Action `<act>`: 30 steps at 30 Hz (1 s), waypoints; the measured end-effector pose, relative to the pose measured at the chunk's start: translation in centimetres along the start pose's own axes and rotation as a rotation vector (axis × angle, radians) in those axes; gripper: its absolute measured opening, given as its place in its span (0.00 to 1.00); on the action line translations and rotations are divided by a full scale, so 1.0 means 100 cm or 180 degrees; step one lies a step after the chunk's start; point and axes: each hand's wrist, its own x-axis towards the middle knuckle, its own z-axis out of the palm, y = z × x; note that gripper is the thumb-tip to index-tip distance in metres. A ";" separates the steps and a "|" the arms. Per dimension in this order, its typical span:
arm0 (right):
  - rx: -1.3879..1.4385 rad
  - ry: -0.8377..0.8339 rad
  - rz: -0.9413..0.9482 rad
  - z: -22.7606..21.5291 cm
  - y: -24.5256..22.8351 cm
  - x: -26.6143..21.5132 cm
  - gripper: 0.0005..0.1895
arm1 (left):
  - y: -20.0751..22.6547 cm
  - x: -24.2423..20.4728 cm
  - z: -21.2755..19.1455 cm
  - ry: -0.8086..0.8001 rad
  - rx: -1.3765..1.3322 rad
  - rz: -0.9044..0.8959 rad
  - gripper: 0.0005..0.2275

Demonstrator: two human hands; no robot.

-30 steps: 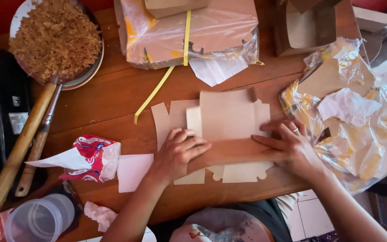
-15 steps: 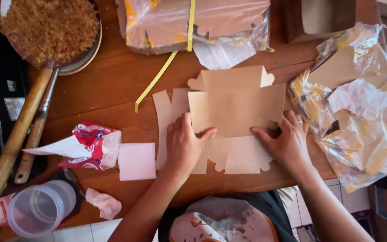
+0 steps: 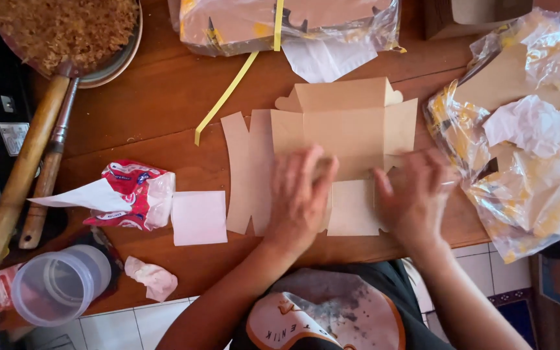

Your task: The person folds flat cardboard pieces into small rectangular boxes by hand. They fold the side flaps, tuck tabs into slots, and press the edges to form the box shape. The process is repeated for multiple boxes on a wooden table.

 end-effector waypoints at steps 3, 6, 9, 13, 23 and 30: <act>-0.0255 -0.0132 -0.0953 0.004 -0.020 -0.011 0.12 | 0.007 -0.007 0.005 -0.0289 -0.0082 0.0517 0.16; 0.0001 -0.0346 -0.1316 0.002 -0.040 -0.014 0.14 | 0.010 -0.010 0.001 -0.0440 0.0100 0.0553 0.21; -0.0008 -0.0354 -0.1330 -0.007 -0.049 -0.016 0.14 | 0.014 -0.015 -0.005 -0.0548 0.0043 0.0509 0.23; -0.0520 -0.0457 -0.1263 -0.015 -0.044 -0.016 0.16 | 0.015 -0.025 -0.006 -0.0443 0.0047 0.0208 0.23; -0.1004 -0.0403 -0.1043 -0.029 -0.012 -0.020 0.14 | -0.009 -0.027 -0.025 -0.0273 0.0360 -0.0004 0.16; 0.0512 -0.0218 -0.0362 -0.027 0.016 -0.001 0.30 | -0.026 -0.011 -0.026 0.0074 -0.0539 -0.0794 0.25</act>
